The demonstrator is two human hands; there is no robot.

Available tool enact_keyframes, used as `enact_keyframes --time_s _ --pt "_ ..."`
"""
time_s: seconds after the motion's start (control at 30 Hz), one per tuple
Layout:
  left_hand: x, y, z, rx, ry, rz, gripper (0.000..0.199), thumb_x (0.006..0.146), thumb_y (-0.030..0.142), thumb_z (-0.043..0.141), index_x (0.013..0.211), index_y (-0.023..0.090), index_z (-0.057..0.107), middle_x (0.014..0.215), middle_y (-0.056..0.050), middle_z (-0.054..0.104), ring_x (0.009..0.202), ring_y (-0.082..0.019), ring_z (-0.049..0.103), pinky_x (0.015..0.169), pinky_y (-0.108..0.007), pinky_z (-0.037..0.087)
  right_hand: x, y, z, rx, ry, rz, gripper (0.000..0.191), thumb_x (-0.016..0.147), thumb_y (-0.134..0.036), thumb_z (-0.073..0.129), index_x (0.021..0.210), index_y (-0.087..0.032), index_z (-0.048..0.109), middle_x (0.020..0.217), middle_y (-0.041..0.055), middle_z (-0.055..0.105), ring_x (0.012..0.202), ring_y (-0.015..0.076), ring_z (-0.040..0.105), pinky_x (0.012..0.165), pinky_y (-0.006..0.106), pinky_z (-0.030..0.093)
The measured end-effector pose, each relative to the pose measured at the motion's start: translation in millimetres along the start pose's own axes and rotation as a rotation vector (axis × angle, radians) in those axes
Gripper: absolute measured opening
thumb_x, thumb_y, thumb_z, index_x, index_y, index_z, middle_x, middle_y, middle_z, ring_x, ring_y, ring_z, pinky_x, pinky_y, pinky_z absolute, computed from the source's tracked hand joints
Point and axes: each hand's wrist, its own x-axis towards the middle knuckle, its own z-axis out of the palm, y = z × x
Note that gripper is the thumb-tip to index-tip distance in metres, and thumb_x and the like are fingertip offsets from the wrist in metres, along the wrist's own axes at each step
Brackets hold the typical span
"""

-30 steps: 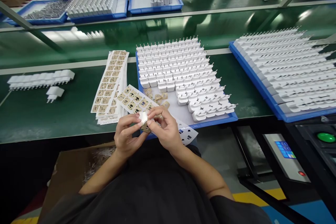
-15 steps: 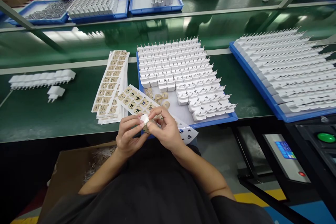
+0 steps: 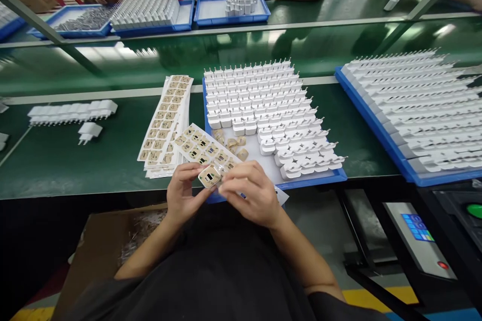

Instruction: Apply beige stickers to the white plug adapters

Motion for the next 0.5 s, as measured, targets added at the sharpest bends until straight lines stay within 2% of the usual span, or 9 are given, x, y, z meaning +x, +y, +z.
enact_keyframes --time_s 0.1,0.2,0.27,0.33,0.5 --pt "2.6 1.9 -2.0 0.002 -0.028 0.085 0.053 0.073 0.007 0.08 0.118 0.023 0.057 0.107 -0.006 0.061 0.103 -0.022 0.063 0.093 -0.048 0.059 3.0 3.8 4.7 0.119 -0.01 0.297 0.017 0.089 -0.014 0.066 0.102 -0.024 0.068 0.097 0.0045 0.067 0.092 0.0181 0.064 0.082 0.034 0.054" --pt "6.7 6.7 -2.7 0.077 -0.029 0.159 0.05 0.074 0.006 0.079 0.116 0.024 0.057 0.106 -0.005 0.062 0.102 -0.021 0.063 0.094 -0.049 0.059 4.1 5.3 15.9 0.404 -0.101 0.523 0.013 0.091 -0.024 0.066 0.104 -0.023 0.068 0.107 0.0068 0.067 0.103 0.0195 0.065 0.086 0.033 0.056" --pt "8.0 8.4 -2.9 0.129 -0.016 0.195 0.046 0.077 0.008 0.078 0.114 0.025 0.058 0.105 -0.004 0.062 0.103 -0.021 0.063 0.092 -0.048 0.06 3.3 4.3 24.0 0.562 -0.091 0.601 0.01 0.091 -0.029 0.067 0.098 -0.022 0.069 0.109 0.0069 0.068 0.109 0.0203 0.064 0.089 0.034 0.056" --pt "8.0 8.1 -3.2 0.168 -0.014 0.227 0.044 0.078 0.01 0.078 0.114 0.026 0.058 0.105 -0.003 0.063 0.105 -0.021 0.063 0.091 -0.047 0.061 2.1 2.8 30.5 0.66 -0.029 0.651 0.009 0.088 -0.031 0.07 0.093 -0.023 0.069 0.104 0.0056 0.069 0.108 0.0197 0.065 0.089 0.033 0.056" --pt "7.1 5.4 -3.7 0.208 -0.014 0.288 0.043 0.078 0.009 0.077 0.112 0.026 0.058 0.104 -0.003 0.063 0.101 -0.02 0.064 0.089 -0.047 0.062 0.2 2.2 34.6 0.743 0.049 0.715 0.009 0.084 -0.032 0.075 0.084 -0.023 0.073 0.098 0.0041 0.072 0.101 0.0188 0.067 0.089 0.034 0.055"
